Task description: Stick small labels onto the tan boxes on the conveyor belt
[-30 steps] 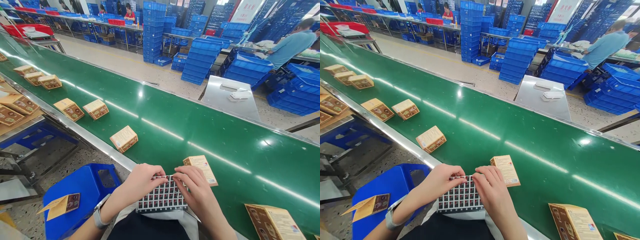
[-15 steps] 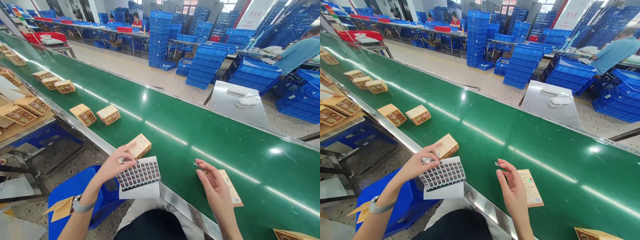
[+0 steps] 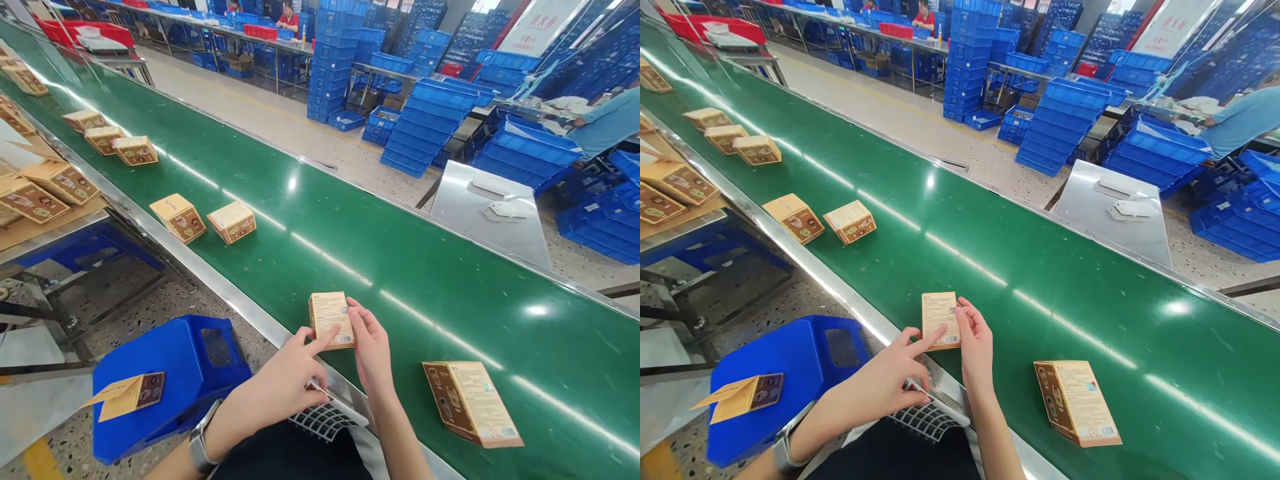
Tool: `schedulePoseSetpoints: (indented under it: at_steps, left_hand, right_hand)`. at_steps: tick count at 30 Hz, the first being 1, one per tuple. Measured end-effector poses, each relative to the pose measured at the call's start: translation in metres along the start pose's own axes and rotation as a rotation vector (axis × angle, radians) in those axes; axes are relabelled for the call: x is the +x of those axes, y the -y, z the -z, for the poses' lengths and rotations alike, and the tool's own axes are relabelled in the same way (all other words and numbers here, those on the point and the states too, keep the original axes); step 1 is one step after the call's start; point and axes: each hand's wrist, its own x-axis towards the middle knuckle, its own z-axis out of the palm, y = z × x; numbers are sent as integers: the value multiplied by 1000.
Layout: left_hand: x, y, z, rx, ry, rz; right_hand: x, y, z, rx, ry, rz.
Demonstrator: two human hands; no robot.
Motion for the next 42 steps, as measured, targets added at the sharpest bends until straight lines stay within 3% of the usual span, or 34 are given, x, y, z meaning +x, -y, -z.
schedulePoseSetpoints:
  at_steps: [11,21,26,28,32,34,36,39,42]
  left_hand:
    - [7,-18,-11,128,21,-87]
    - [16,-32,-14,225,40,-171]
    - [17,-30,-4,20,6,-118]
    - [15,-28,5,-96,-31,-29]
    - [9,-31,24,-269,-69,159]
    - [6,-33,31,-372,-53,216]
    - [3,-34,35,-431,-44,247]
    - [1,-32,35,-354,-86,266]
    - [0,-28,31,-241,-120,242]
  right_hand:
    - [-12,6,15,-117,-64,78]
    - [-19,11,33,-449,-226,225]
    - [-13,32,52,-617,-243,263]
    - [-22,48,57,-674,-162,319]
    - [-51,77,57,-699,379,315]
    - [-61,83,53,-727,523,282]
    - [-66,82,49,-752,506,297]
    - [-67,74,46,-790,460,376]
    - [-65,66,47,-895,446,560]
